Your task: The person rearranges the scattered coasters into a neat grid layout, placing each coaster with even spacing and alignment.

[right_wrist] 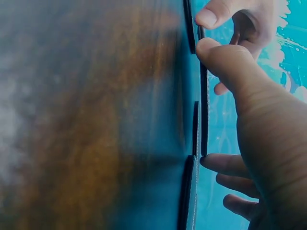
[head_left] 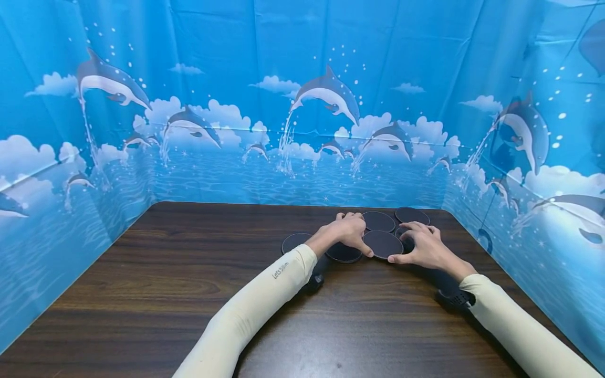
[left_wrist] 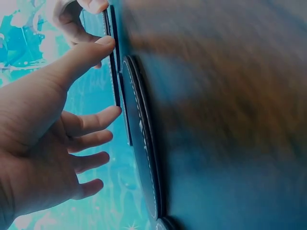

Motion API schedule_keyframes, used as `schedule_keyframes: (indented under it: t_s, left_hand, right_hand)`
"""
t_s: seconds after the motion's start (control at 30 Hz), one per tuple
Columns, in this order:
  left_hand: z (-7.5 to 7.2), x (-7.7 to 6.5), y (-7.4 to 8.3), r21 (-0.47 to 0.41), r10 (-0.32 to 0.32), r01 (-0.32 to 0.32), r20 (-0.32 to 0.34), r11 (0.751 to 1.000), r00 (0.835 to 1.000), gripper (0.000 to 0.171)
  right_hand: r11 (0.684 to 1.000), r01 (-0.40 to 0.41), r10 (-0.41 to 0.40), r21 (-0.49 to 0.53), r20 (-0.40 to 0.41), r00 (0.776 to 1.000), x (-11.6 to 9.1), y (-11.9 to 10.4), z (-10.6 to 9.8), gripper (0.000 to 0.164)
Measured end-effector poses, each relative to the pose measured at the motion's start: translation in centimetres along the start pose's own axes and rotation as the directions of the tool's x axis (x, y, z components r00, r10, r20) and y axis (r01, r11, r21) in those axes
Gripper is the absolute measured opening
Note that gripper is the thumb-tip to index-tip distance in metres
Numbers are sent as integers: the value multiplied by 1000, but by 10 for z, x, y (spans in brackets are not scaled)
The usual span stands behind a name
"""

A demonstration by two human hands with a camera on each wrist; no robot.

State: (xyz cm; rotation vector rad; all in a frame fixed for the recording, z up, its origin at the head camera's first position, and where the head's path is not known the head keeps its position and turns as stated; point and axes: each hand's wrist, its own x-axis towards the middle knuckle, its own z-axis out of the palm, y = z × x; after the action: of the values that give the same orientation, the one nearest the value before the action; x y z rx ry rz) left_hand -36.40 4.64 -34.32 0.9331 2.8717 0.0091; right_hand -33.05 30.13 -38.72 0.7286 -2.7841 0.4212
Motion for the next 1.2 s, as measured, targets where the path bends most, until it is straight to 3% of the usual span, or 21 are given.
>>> schedule_keyframes:
  t_s: [0.63, 1.2]
  left_hand:
    - [7, 3, 7, 53, 89, -89, 11, 995, 996, 49]
    - [6, 2, 9, 57, 67, -68, 13, 996, 998, 46]
  right_hand:
    - [998, 13, -11, -62, 28, 1000, -9, -4, -5, 78]
    - [998, 28, -25, -51, 55, 998, -8, -2, -7, 77]
